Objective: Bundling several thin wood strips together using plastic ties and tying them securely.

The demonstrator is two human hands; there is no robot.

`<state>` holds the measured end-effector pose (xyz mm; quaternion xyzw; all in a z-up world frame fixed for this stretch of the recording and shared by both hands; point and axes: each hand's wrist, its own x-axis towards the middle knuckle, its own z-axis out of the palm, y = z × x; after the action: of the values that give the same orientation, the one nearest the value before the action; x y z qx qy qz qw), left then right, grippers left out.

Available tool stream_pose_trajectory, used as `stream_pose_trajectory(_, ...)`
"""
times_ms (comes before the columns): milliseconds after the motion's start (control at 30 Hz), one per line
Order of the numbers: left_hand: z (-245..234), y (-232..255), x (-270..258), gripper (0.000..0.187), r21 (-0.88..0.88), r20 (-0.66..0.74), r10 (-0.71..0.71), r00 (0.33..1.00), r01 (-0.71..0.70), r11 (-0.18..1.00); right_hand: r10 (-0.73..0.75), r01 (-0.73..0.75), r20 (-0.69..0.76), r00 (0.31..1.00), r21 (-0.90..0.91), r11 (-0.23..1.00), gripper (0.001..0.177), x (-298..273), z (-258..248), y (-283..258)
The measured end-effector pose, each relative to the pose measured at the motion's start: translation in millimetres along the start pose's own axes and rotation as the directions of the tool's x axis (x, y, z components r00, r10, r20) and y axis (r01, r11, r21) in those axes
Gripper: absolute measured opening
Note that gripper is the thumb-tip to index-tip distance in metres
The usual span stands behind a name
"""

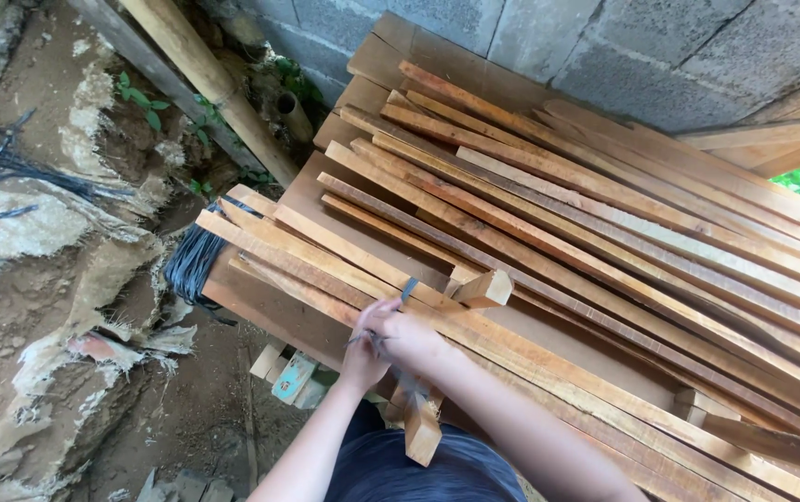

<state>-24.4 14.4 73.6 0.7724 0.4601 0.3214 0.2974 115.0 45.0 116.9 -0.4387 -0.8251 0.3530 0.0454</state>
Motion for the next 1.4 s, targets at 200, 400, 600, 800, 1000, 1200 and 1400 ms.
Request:
stream_pose_trajectory(200,82.2,-91.2,-47.3,0.026,-0.979,0.176,-0.417,0.892,0.116,-0.167,0.060,-0.034,-0.030,0.998,0.542,0.839,0.064,-19.0,-65.0,-38.9)
stream_pose_trajectory(400,3.7,6.1,-4.0,0.010,-0.255,-0.192,-0.250,0.949,0.198,0.946,0.176,-0.022,-0.576,0.798,0.263,0.964,0.060,-17.4,7.7,69.6)
stream_pose_trajectory(600,-14.8,21.4,-3.7,0.008,-0.353,0.007,-0.340,0.940,0.321,0.879,-0.016,0.006,-0.461,0.887,-0.023,1.000,0.029,-5.6,8.6,84.5)
stream_pose_trajectory(800,-33.8,30.5,-15.2,0.010,-0.121,-0.038,-0.301,0.953,0.294,0.948,0.455,-0.143,-0.491,0.743,0.548,0.824,0.015,5.6,22.6,96.7)
stream_pose_trajectory(1000,-58.9,37.7,-41.3,0.014,0.110,0.045,-0.303,0.952,0.296,0.949,0.574,-0.007,-0.499,0.649,0.751,0.660,0.018,28.1,22.1,101.9)
stream_pose_trajectory(1200,-90.0,61.8,-20.4,0.017,0.066,0.045,-0.234,0.971,0.231,0.971,0.543,-0.060,-0.409,0.733,0.756,0.652,0.024,35.3,34.9,128.5)
stream_pose_trajectory(1400,-74.4,44.1,39.2,0.023,0.196,0.094,0.018,0.995,-0.036,0.980,0.520,-0.071,-0.384,0.763,0.750,0.658,0.020,30.1,30.2,120.0)
